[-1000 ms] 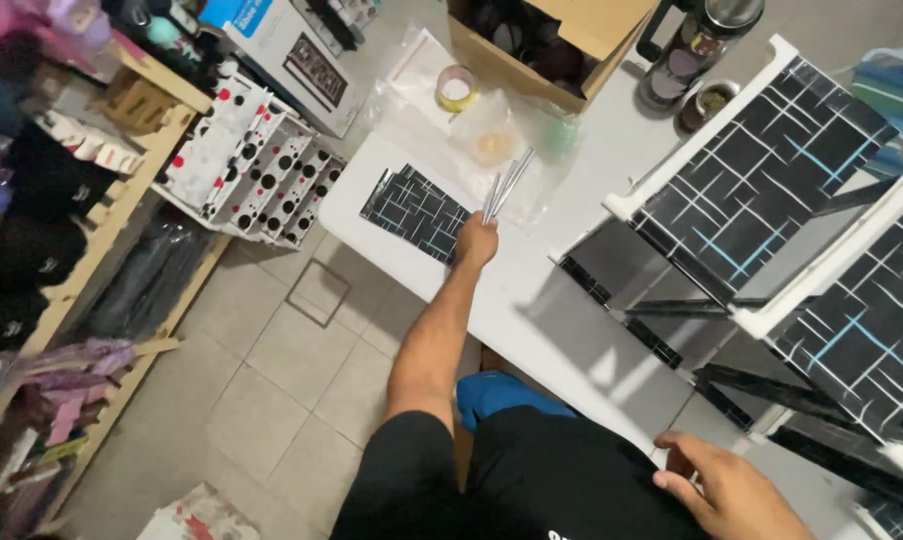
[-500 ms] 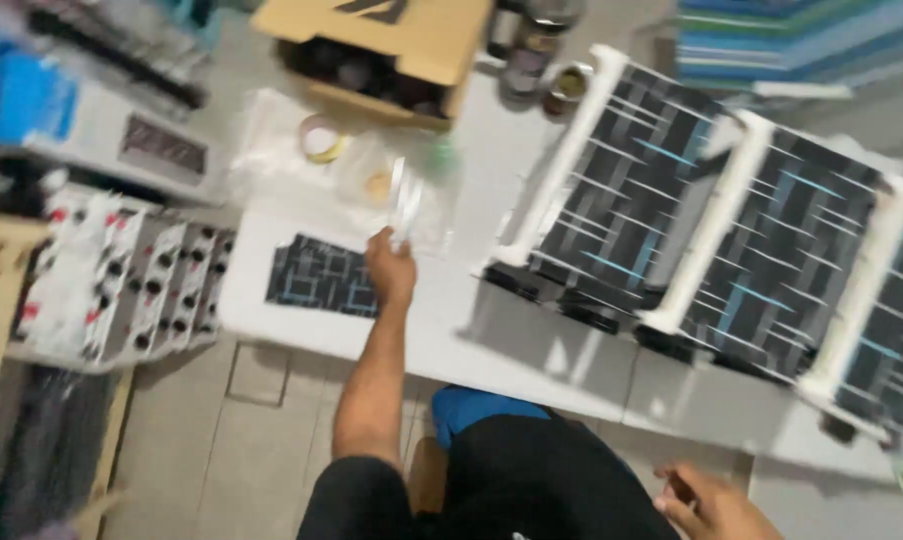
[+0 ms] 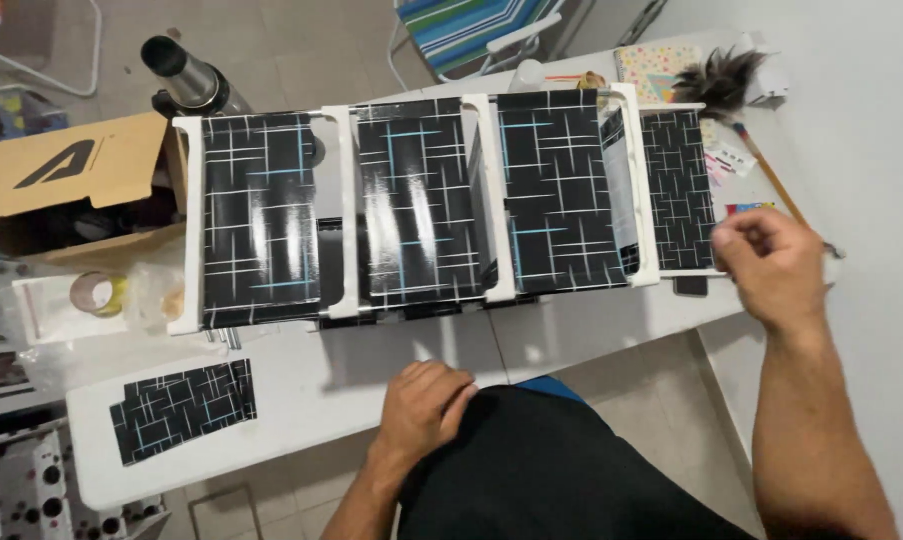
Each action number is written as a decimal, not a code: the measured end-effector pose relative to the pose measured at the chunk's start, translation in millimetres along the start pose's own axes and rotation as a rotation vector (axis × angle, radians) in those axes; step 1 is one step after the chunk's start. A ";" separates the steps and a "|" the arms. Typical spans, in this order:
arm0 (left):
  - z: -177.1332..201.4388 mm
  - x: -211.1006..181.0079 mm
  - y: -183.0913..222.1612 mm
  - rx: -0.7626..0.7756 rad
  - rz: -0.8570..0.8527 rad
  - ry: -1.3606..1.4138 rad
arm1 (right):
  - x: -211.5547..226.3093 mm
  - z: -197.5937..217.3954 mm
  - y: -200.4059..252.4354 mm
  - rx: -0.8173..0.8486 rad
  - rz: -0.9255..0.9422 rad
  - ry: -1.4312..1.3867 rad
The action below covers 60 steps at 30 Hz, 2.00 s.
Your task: Disassembling a modular shelf unit by removing the plastic panels and metal support rods.
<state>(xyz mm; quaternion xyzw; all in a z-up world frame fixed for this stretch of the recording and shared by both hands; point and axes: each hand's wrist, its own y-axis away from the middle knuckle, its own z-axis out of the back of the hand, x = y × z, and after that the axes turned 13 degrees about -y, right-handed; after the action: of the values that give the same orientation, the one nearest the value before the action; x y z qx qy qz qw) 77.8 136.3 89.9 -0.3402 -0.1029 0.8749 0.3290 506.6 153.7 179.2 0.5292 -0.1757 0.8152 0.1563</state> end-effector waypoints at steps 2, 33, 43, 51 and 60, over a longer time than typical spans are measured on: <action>6.8 -44.8 -44.2 -0.180 -0.113 -0.057 | -22.3 -7.7 -9.0 0.253 0.094 0.088; -81.3 -110.3 -186.9 0.082 -0.533 -0.422 | -11.9 -17.3 -54.6 1.077 1.293 0.384; -87.5 -125.9 -169.7 0.029 -0.491 -0.491 | -20.3 13.3 -51.5 1.036 1.264 0.345; -45.6 -31.9 -30.4 -0.724 0.161 -0.398 | -112.4 33.6 -38.3 0.531 1.031 0.272; -66.2 183.1 33.8 -0.488 1.345 0.130 | -156.4 -45.3 18.2 0.855 -0.392 0.547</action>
<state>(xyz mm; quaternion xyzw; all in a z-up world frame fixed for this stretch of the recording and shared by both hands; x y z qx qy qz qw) 3.5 225.8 -69.8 -0.4449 -0.0437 0.8183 -0.3614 523.1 147.2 16.4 0.3372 0.3205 0.8775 0.1163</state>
